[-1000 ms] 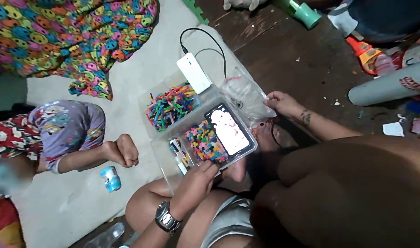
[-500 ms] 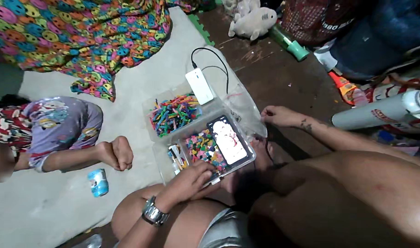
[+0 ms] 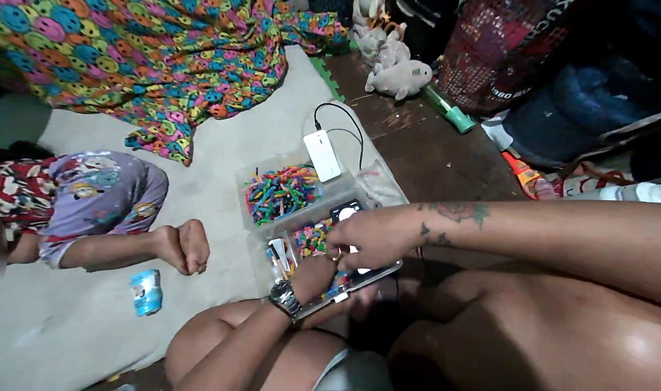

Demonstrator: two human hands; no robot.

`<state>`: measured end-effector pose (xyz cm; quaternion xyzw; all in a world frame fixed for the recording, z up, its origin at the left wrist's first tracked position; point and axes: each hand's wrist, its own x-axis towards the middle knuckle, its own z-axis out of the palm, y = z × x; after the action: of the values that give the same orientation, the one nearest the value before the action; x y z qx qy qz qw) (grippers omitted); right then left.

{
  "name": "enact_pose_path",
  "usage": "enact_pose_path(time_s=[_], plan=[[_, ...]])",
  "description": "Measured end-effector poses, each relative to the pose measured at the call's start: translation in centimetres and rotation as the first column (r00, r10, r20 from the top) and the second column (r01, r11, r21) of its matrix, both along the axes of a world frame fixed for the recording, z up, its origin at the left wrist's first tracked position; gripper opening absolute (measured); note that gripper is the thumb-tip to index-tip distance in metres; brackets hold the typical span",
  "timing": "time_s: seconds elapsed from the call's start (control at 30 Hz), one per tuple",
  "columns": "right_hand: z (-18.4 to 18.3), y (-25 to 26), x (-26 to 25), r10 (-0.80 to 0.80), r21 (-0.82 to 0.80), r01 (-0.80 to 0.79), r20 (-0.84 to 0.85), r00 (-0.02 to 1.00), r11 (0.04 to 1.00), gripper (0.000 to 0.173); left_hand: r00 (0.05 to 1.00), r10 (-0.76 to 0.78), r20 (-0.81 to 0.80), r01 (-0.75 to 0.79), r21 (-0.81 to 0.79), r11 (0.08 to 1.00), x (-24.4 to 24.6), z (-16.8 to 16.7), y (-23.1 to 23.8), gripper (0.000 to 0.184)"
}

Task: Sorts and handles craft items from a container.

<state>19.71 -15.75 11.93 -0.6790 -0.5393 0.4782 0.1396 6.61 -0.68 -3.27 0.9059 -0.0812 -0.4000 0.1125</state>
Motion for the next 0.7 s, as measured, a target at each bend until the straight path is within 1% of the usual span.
enact_pose_path(time_s=[0.07,0.13,0.17,0.23,0.3,0.33,0.37,0.43,0.5,0.57,0.63,0.7], plan=[[-0.9,-0.1,-0.3,0.039,-0.035,-0.040,-0.031,0.999,0.999,0.032,0.998,0.061,0.030,-0.058,-0.079,0.995,0.2,0.3,0.7,0.023],[-1.6,-0.3,0.1,0.066,-0.091,-0.068,-0.029,0.997,0.994,0.034,0.993,0.098,0.059,-0.088,-0.153,0.984,0.4,-0.5,1.4,0.018],[-2.0,-0.4,0.3,0.056,-0.113,-0.059,-0.023,0.998,0.992,0.035,0.993,0.103,0.057,-0.092,-0.166,0.982,0.4,-0.9,1.7,0.019],[-2.3,-0.4,0.5,0.007,-0.129,-0.011,-0.029,1.000,0.992,0.036,0.997,0.082,0.015,-0.078,-0.160,0.984,0.4,-1.4,1.8,0.027],[-2.2,-0.5,0.4,-0.042,-0.124,0.032,-0.078,0.996,0.992,0.035,0.998,0.034,-0.051,-0.039,-0.107,0.993,0.0,-1.4,1.3,0.038],[-2.0,-0.5,0.3,-0.053,-0.122,0.041,-0.100,0.994,0.992,0.035,0.997,0.003,-0.083,-0.009,-0.072,0.997,-0.2,-1.4,0.9,0.039],[-1.9,-0.6,0.3,-0.058,-0.120,0.045,-0.113,0.992,0.992,0.035,0.994,-0.033,-0.105,0.027,-0.051,0.998,-0.2,-1.5,0.6,0.037],[-2.0,-0.6,0.3,-0.061,-0.116,0.047,-0.123,0.990,0.992,0.035,0.990,-0.072,-0.123,0.064,-0.068,0.996,0.0,-1.4,0.3,0.028],[-2.2,-0.5,0.5,-0.074,-0.120,0.059,-0.125,0.989,0.991,0.034,0.993,-0.028,-0.118,0.014,-0.118,0.993,0.5,-1.0,0.7,0.022],[-2.3,-0.4,0.6,-0.097,-0.142,0.078,-0.134,0.986,0.987,0.034,0.996,0.037,-0.079,-0.049,-0.153,0.987,1.0,-0.6,1.4,0.018],[-2.4,-0.3,0.7,-0.114,-0.165,0.090,-0.143,0.983,0.982,0.035,0.995,0.086,-0.055,-0.094,-0.161,0.982,1.0,-0.2,2.0,0.018],[-2.7,-0.3,0.7,-0.126,-0.183,0.099,-0.143,0.982,0.978,0.035,0.996,0.084,-0.039,-0.089,-0.173,0.981,0.8,-0.4,2.1,0.019]])
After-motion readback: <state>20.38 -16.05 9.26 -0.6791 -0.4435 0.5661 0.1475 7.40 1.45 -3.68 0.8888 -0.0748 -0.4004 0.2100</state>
